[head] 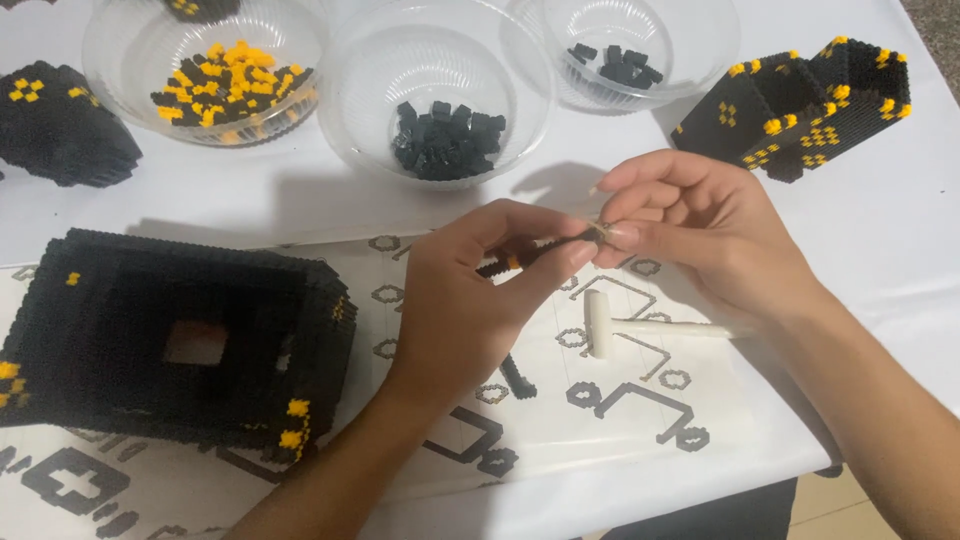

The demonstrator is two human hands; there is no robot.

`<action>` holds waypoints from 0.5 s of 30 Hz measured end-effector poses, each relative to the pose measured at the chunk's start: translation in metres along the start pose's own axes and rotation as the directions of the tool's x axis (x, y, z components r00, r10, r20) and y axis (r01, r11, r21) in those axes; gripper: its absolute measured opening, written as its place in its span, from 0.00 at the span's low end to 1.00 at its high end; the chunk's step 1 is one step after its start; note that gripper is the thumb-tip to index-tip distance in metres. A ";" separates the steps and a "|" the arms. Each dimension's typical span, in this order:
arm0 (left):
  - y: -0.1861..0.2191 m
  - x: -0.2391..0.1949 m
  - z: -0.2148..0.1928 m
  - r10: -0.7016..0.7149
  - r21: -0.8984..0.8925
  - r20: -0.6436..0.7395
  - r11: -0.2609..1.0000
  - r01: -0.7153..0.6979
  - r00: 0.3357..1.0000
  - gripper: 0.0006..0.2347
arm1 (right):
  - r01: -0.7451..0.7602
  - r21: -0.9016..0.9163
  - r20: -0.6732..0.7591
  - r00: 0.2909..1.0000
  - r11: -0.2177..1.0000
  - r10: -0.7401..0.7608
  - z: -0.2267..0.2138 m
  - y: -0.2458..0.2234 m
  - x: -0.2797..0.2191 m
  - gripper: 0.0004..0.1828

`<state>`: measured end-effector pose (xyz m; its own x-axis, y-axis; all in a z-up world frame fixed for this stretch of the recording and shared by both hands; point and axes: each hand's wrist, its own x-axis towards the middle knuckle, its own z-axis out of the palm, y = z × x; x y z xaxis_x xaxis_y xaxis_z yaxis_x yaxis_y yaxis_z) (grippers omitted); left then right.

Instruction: The person assembles a small structure using black and yellow interlocking plastic bricks. They connect individual pieces into a linear segment and then attach it to a larger, partially built black frame. The person uses a white plastic hammer to tap the bricks into place, ensuring a secure fit.

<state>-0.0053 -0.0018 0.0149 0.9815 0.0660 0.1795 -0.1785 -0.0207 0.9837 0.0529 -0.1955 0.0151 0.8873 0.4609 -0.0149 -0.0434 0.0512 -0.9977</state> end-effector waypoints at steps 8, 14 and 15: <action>0.006 0.001 -0.003 -0.015 -0.062 0.022 0.998 0.017 1.000 0.08 | -0.007 -0.008 -0.025 1.000 1.000 0.007 -0.002 0.000 0.000 0.15; 0.007 0.001 -0.003 -0.003 -0.034 0.023 0.999 0.003 1.000 0.07 | 0.008 -0.005 -0.022 1.000 1.000 -0.008 -0.001 -0.001 -0.001 0.15; 0.007 0.001 -0.002 0.009 -0.039 0.021 0.999 -0.008 1.000 0.07 | 0.010 -0.004 -0.024 1.000 1.000 -0.010 -0.001 -0.001 -0.001 0.15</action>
<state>-0.0059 0.0006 0.0221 0.9812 0.0447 0.1878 -0.1888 0.0182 0.9819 0.0525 -0.1969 0.0165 0.8984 0.4391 -0.0062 -0.0326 0.0528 -0.9981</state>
